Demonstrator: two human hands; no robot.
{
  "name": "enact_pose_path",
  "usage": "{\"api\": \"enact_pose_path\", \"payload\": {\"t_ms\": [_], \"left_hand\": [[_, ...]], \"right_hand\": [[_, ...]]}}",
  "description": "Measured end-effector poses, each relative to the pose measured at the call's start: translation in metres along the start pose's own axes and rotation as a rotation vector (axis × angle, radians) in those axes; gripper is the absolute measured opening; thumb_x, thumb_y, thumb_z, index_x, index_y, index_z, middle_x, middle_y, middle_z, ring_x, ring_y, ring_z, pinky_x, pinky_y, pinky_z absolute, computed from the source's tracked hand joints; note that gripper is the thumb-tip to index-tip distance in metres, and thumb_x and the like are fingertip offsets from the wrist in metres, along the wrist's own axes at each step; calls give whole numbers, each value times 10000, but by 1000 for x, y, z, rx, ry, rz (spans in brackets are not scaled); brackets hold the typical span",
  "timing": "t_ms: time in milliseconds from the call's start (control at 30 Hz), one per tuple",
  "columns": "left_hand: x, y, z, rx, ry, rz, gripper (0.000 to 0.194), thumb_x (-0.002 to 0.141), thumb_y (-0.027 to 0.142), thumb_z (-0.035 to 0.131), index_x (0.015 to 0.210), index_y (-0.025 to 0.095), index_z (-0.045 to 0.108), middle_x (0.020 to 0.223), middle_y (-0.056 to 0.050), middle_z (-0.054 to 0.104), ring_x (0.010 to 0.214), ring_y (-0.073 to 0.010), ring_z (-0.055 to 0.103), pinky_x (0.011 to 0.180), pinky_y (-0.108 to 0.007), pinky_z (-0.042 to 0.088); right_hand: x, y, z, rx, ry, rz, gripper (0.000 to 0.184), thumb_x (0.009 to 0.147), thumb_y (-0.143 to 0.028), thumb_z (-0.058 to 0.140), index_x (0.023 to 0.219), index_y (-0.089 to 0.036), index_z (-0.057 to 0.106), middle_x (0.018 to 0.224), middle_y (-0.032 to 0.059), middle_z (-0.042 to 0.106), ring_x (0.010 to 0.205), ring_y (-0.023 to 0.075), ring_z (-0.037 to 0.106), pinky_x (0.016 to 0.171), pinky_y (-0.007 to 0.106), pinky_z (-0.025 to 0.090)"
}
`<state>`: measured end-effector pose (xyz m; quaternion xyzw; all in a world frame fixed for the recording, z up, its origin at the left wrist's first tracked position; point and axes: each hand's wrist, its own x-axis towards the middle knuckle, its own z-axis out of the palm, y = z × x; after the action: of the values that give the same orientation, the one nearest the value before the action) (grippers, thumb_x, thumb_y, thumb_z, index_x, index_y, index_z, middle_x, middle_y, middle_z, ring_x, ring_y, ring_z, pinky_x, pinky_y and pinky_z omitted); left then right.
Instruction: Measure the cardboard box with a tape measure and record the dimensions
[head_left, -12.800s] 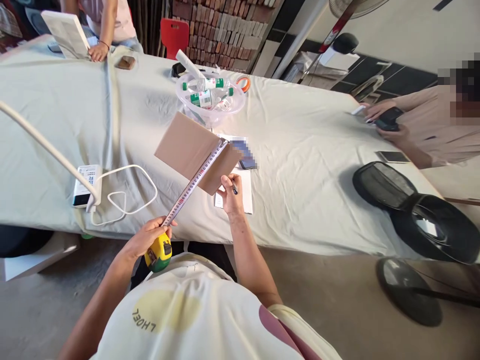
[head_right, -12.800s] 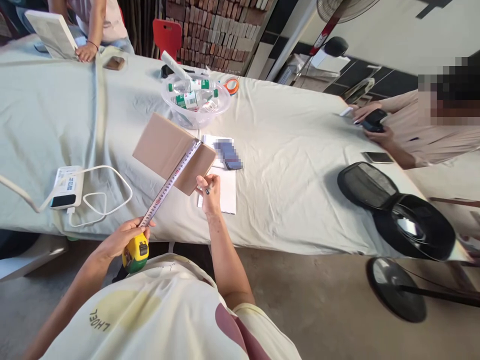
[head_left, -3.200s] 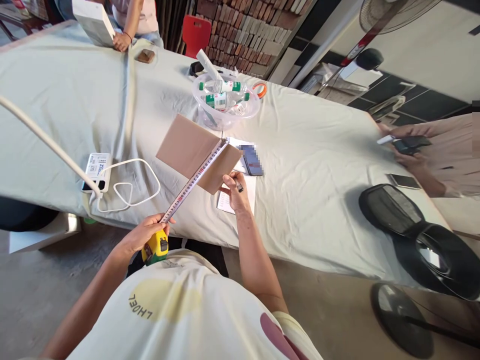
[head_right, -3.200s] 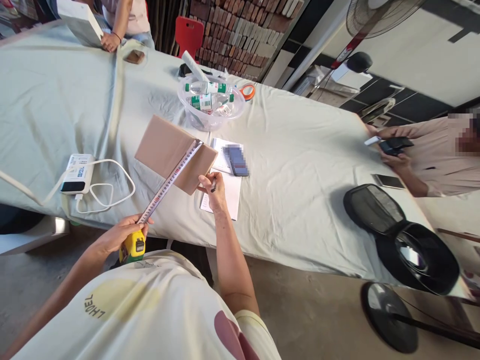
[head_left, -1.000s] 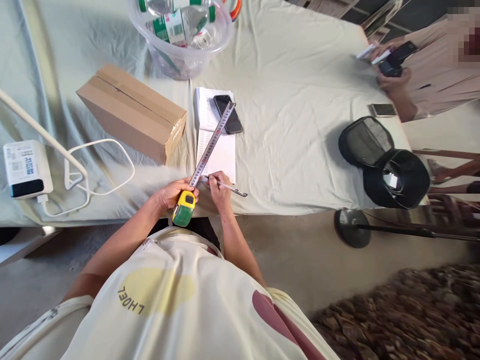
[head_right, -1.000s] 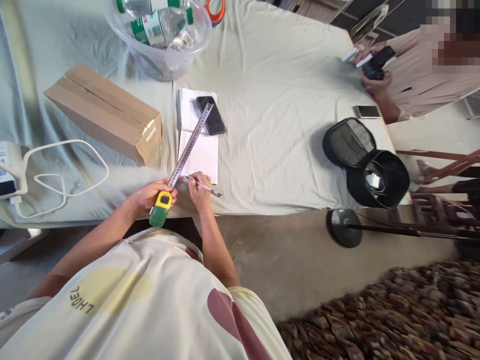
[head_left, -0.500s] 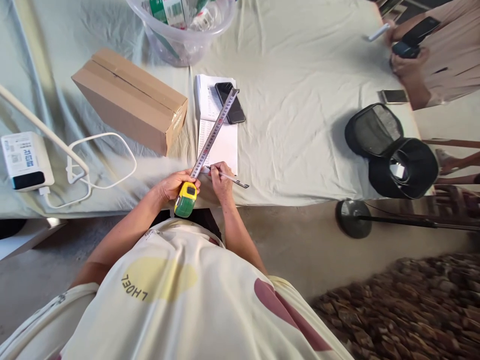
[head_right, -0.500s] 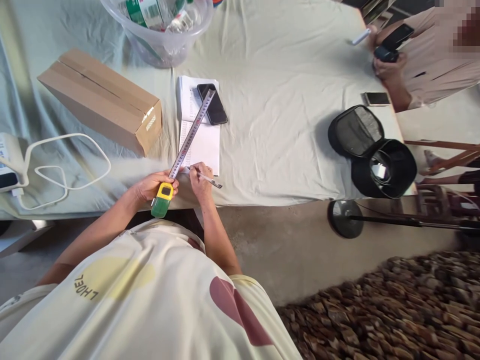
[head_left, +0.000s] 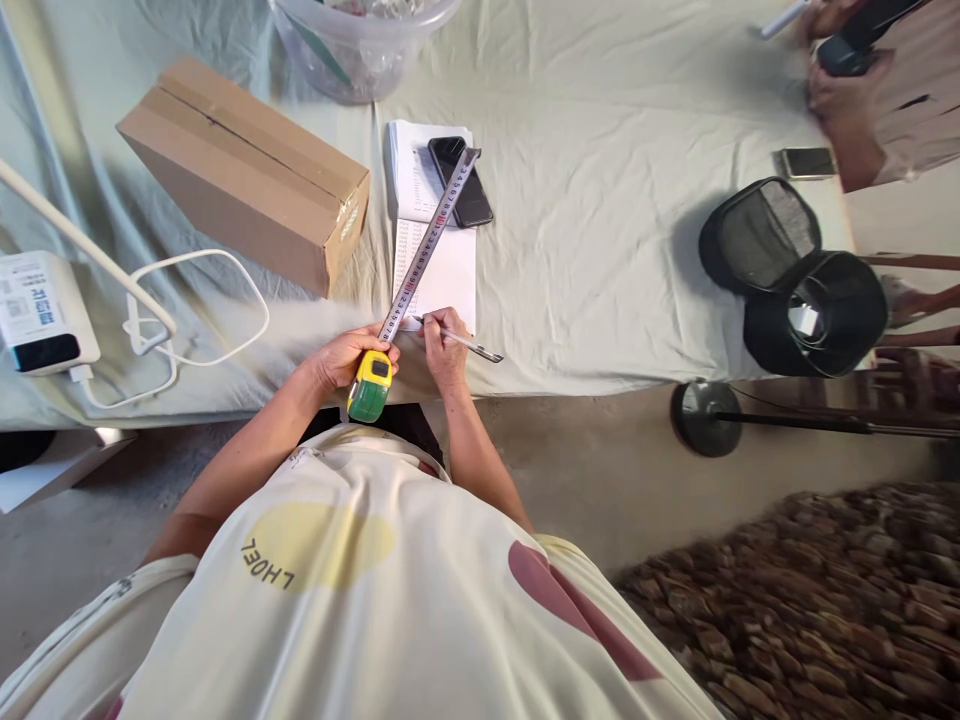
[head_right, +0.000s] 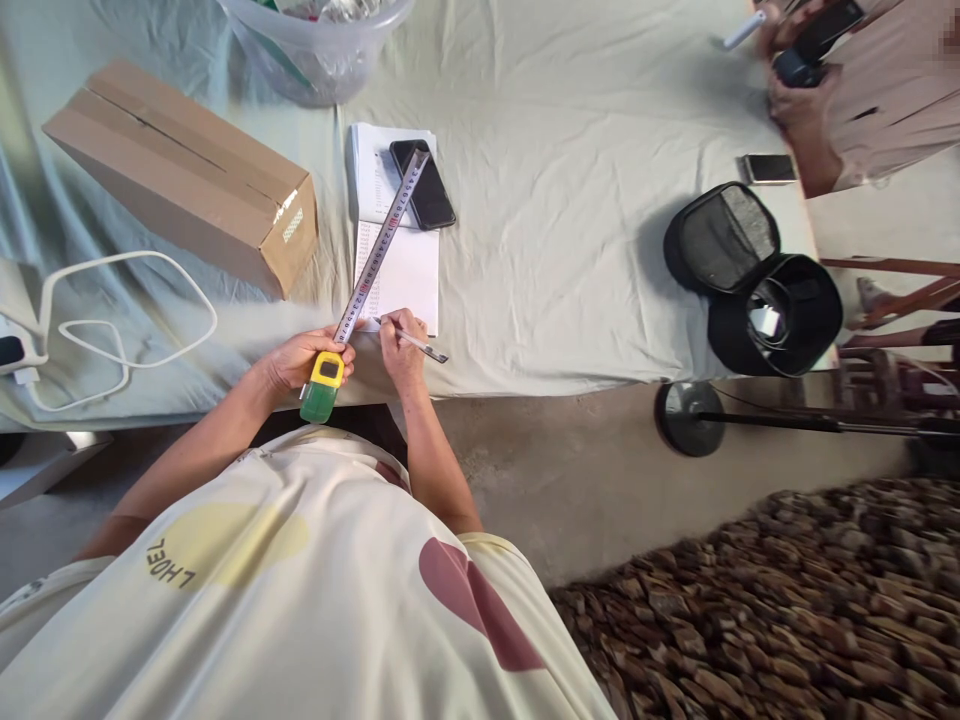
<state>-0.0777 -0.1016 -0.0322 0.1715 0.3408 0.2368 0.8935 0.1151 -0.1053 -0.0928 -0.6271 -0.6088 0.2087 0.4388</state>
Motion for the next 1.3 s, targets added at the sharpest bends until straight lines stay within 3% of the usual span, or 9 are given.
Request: {"api": "enact_pose_path", "payload": {"t_ms": [733,1300], "left_hand": [[1,-2,-5,22,-6,9,592,755,107,622,1345,119,573,678,-21,651,608,-197,651,553,-276,525],[1,-3,-6,46,-12,14,561,744,122,637,1300,123,563,694,-25,665,595,-193,650,571,-285,530]], "right_hand": [[0,-3,-3,14,-22,91,239,949,-286,483,713,-258,501,694,-14,625,693,188,569,827,367,468],[0,-2,-2,-19,10,69,228,941,-282,466,714,-261,468,681,-21,593,699,175,563,790,328,462]]}}
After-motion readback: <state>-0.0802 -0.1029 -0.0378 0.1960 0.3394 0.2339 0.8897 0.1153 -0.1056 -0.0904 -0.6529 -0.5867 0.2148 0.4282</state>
